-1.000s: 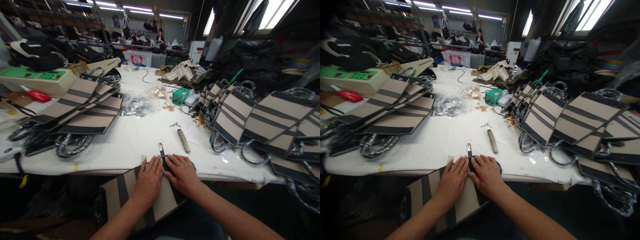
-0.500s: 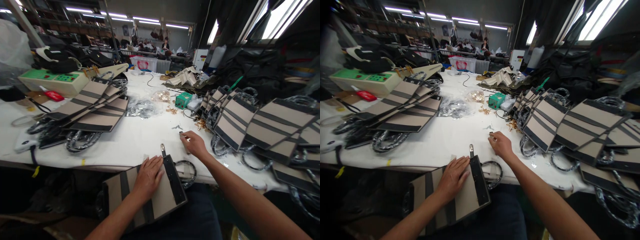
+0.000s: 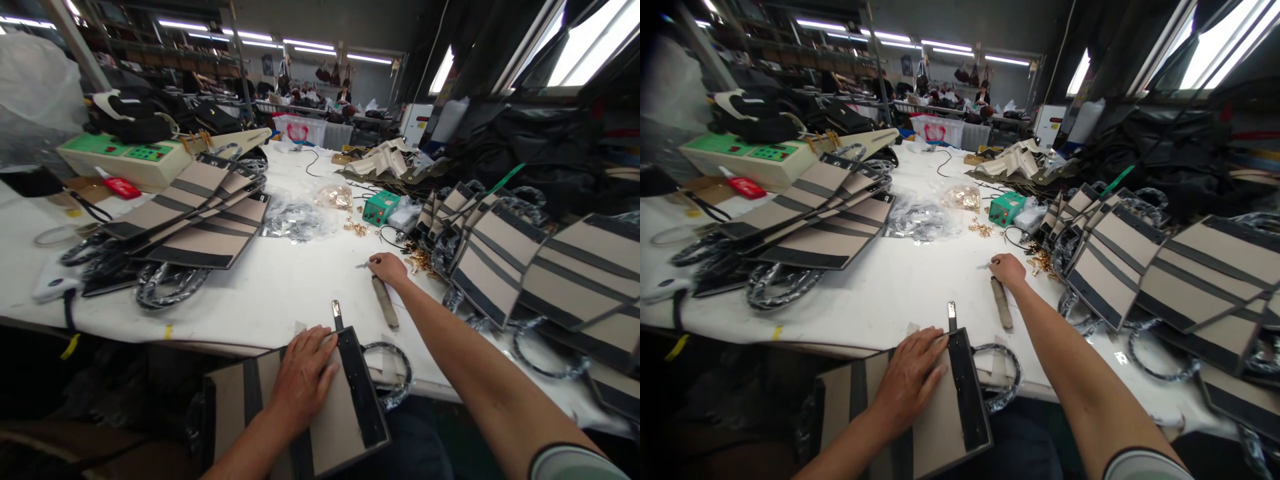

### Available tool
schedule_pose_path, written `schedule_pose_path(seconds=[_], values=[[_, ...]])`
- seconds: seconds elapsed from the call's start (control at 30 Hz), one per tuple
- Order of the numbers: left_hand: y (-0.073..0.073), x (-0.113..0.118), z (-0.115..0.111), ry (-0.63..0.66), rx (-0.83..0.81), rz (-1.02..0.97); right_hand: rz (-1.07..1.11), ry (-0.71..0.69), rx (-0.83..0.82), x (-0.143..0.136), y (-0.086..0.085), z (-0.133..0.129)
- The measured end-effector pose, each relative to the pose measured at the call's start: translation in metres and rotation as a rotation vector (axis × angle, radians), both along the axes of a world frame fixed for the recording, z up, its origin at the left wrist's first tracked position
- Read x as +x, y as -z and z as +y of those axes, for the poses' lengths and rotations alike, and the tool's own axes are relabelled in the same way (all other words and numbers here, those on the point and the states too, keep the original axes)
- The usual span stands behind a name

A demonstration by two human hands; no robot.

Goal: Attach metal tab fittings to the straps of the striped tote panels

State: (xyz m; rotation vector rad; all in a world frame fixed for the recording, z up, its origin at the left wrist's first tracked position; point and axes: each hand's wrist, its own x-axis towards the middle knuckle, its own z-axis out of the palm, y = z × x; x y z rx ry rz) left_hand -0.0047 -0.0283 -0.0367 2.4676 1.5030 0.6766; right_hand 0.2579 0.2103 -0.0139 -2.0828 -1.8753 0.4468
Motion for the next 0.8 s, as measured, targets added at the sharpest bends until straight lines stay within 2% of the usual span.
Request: schedule_pose_path(seconds=[0.13,0.23,0.33,0.4,0.47,0.53,0.6,0.8], values=[[-0.003,0.001,0.000,0.006,-0.053,-0.016,0.081,-0.009,0.041,-0.005,-0.006,-0.001],[-0.006,0.001,0.000,0.005,-0.089,-0.034,0.170,-0.062,0.085,-0.014,-0.018,-0.021],[-0.006,0.002,0.000,0.004,-0.100,-0.055,0.357,-0.248,0.030,-0.027,-0.032,-0.066],[-0.005,0.002,0.001,0.003,-0.096,-0.065,0.541,-0.439,-0.087,-0.036,-0.038,-0.104],[-0.005,0.003,0.001,-0.003,-0.095,-0.075,0.663,-0.544,-0.225,-0.044,-0.039,-0.138],[-0.004,0.003,0.001,-0.011,-0.101,-0.084,0.677,-0.517,-0.311,-0.051,-0.038,-0.160],[-0.004,0.004,0.001,-0.017,-0.109,-0.095,0.659,-0.453,-0.342,-0.056,-0.036,-0.170],[-0.004,0.004,0.001,-0.036,-0.104,-0.126,0.614,-0.422,-0.362,-0.060,-0.037,-0.166]])
